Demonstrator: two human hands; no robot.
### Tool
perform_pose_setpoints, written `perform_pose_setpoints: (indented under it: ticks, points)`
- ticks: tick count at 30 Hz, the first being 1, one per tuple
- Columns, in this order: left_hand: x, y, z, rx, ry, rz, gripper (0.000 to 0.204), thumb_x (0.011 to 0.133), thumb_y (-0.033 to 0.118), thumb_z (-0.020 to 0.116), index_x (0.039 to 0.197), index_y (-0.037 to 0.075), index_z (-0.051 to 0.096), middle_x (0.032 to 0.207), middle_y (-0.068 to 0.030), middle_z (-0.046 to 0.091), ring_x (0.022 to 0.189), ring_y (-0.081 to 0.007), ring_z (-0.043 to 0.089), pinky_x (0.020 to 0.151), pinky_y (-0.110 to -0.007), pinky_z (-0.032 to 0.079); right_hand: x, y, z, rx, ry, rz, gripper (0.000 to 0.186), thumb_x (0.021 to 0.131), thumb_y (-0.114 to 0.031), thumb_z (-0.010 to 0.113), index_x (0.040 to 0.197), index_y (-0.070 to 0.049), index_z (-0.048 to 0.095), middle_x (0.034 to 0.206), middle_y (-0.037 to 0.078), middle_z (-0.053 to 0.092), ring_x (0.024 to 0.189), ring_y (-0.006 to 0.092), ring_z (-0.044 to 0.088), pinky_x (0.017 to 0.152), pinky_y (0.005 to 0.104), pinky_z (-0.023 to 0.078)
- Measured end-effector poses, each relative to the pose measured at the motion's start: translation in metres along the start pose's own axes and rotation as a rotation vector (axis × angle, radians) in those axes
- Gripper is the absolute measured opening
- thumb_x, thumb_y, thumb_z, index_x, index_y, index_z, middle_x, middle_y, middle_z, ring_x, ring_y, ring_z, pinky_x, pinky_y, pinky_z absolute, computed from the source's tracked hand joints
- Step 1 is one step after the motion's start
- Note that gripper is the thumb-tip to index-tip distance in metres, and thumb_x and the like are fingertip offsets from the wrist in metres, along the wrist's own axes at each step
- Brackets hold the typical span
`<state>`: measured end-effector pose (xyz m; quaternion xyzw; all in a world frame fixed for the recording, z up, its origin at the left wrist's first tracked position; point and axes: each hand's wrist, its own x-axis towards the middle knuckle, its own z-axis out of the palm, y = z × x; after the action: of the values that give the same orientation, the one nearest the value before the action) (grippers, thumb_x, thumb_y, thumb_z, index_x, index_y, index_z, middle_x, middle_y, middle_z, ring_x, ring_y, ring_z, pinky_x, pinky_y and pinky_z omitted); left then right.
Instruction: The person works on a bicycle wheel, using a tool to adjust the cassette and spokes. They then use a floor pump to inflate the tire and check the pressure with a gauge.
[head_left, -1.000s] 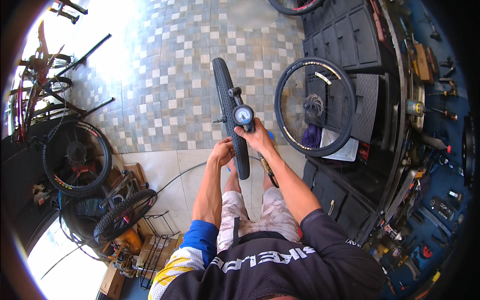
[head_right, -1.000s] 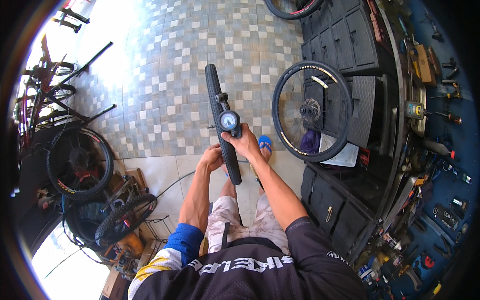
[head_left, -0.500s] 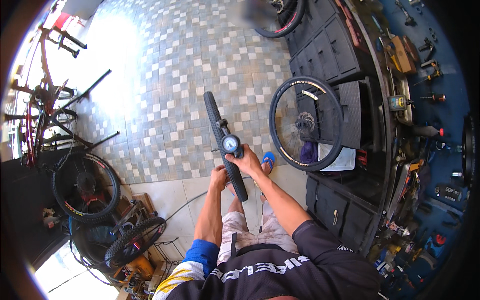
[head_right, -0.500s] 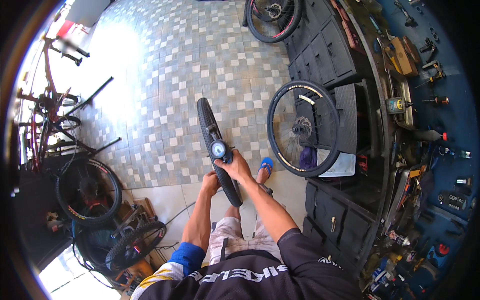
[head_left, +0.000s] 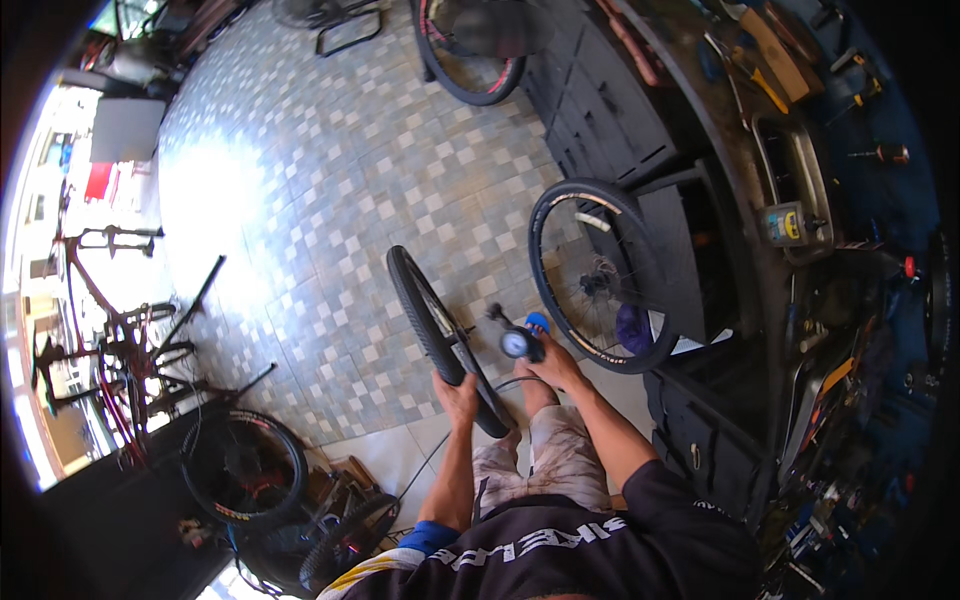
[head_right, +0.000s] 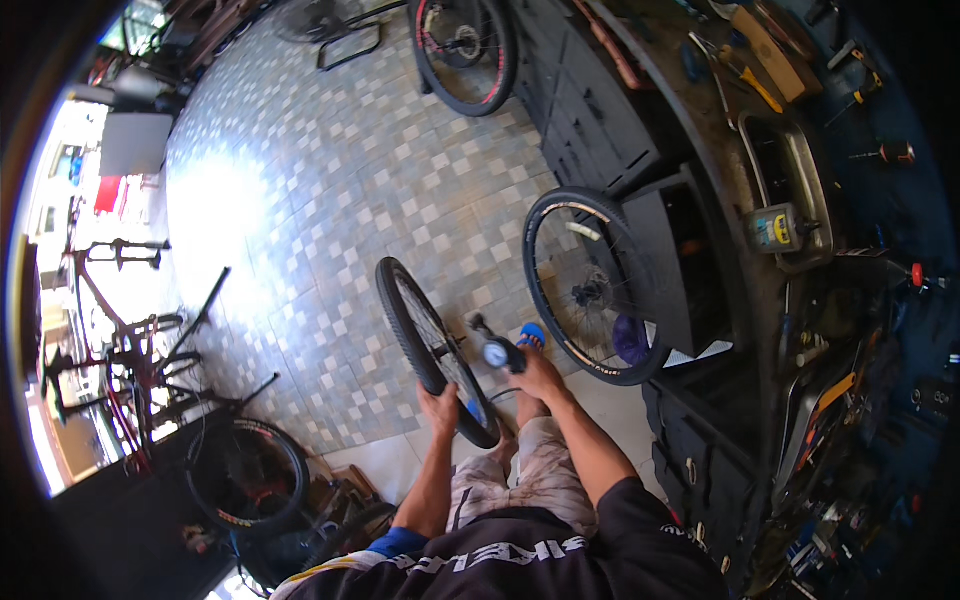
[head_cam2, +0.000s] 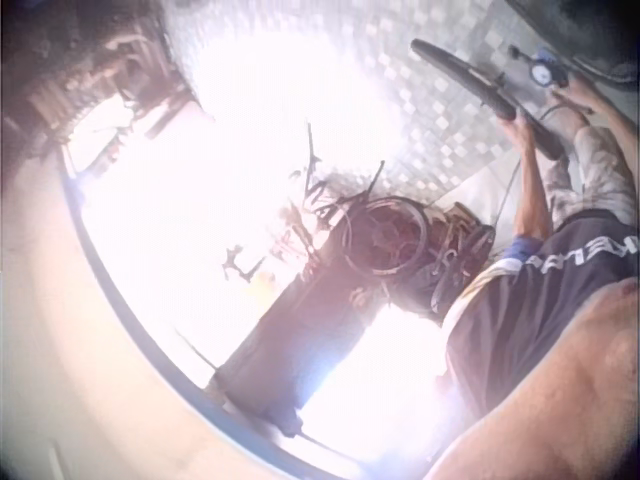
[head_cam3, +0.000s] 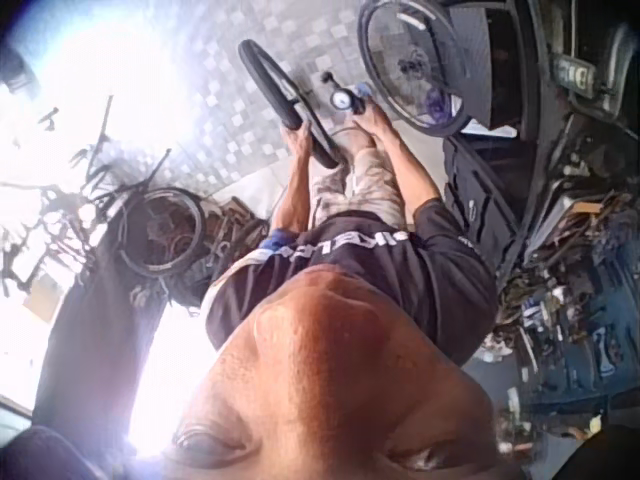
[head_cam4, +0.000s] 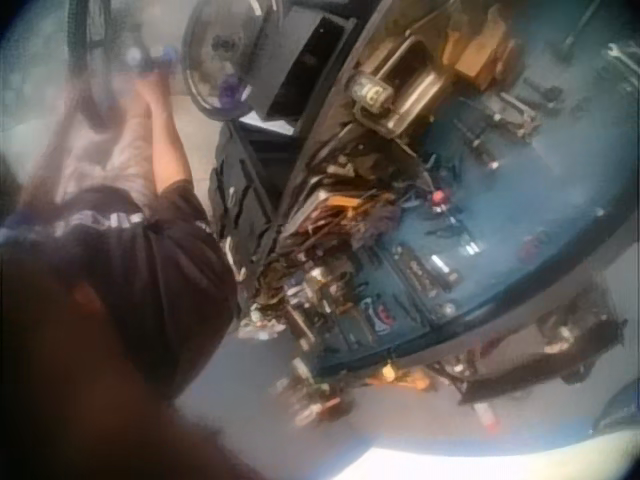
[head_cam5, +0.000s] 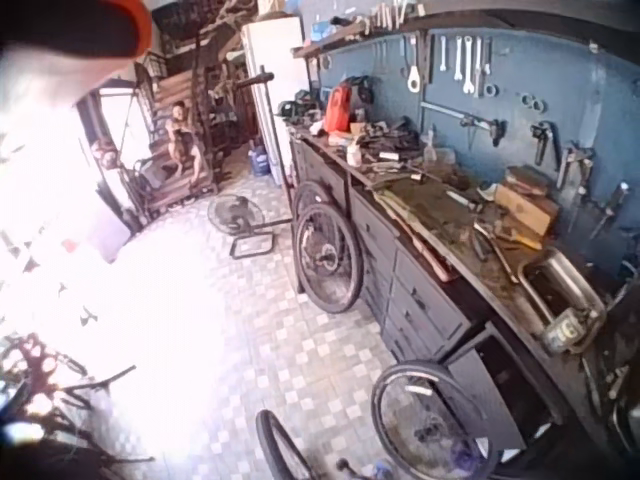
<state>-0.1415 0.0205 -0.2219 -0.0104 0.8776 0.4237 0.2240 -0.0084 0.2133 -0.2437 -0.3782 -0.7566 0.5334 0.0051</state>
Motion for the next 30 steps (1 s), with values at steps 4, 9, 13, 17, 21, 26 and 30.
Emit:
perform_pose_setpoints:
  ticks: [4,9,13,17,21,26,30]
  points:
    - [0.127,0.081,0.028,-0.156,-0.148,-0.044,0.046,0.08,0.022,0.075,0.112,-0.005,0.058,0.084,-0.0126,0.066,0.068,-0.0236,0.064,0.061,-0.039,0.052,-0.05,0.103,-0.068,0.047,0.093,0.486,0.042,0.083,-0.023,0.071,0.12,-0.005,0.063,0.11,0.021,0.071,0.101,0.0355,0.071,0.086,0.0451,0.055]
    - [0.293,0.17,0.045,-0.072,-0.152,-0.124,0.047,0.08,0.024,0.076,0.112,-0.005,0.059,0.083,-0.0115,0.065,0.063,-0.0208,0.063,0.054,-0.038,0.052,-0.15,0.15,-0.136,0.153,0.224,1.015,0.044,0.085,-0.02,0.066,0.12,0.002,0.051,0.081,0.02,0.068,0.056,0.0317,0.067,0.053,0.0424,0.055]
    - [0.307,0.263,0.079,-0.146,-0.072,-0.048,0.047,0.079,0.027,0.077,0.11,-0.004,0.06,0.084,-0.0133,0.063,0.069,-0.0222,0.064,0.058,-0.038,0.054,-0.212,0.138,-0.147,0.167,0.224,1.157,0.046,0.085,-0.02,0.07,0.12,0.002,0.049,0.075,0.017,0.064,0.053,0.029,0.063,0.05,0.0399,0.055]
    - [0.363,0.296,0.131,-0.076,0.015,0.211,0.06,0.079,0.032,0.079,0.119,-0.007,0.056,0.097,-0.0186,0.065,0.086,-0.0295,0.066,0.075,-0.042,0.055,-0.236,0.12,-0.107,0.383,0.234,1.18,0.04,0.083,-0.019,0.071,0.113,-0.002,0.05,0.072,0.011,0.061,0.051,0.0232,0.061,0.045,0.0399,0.052]
    - [0.36,0.36,0.207,-0.326,-0.015,0.304,0.073,0.083,0.036,0.083,0.127,-0.009,0.048,0.104,-0.0218,0.065,0.091,-0.0286,0.067,0.078,-0.042,0.056,-0.222,0.083,-0.075,0.416,0.311,1.142,0.042,0.082,-0.02,0.071,0.114,-0.002,0.051,0.071,0.01,0.06,0.052,0.0199,0.06,0.047,0.0365,0.053]
    - [0.408,0.407,0.281,-0.448,-0.029,0.39,0.069,0.084,0.038,0.084,0.122,-0.006,0.045,0.101,-0.0186,0.064,0.086,-0.028,0.067,0.074,-0.041,0.056,-0.2,0.033,-0.046,0.352,0.361,1.013,0.045,0.081,-0.021,0.074,0.117,-0.005,0.054,0.085,0.01,0.064,0.068,0.024,0.064,0.062,0.0396,0.054]
    - [0.399,0.41,0.364,-0.313,-0.161,0.299,0.075,0.085,0.039,0.083,0.129,-0.007,0.044,0.12,-0.025,0.062,0.108,-0.0342,0.065,0.092,-0.043,0.054,-0.206,0.007,0.026,0.287,0.458,1.072,0.045,0.078,-0.021,0.075,0.114,-0.005,0.055,0.096,0.014,0.069,0.088,0.0316,0.069,0.079,0.0437,0.056]
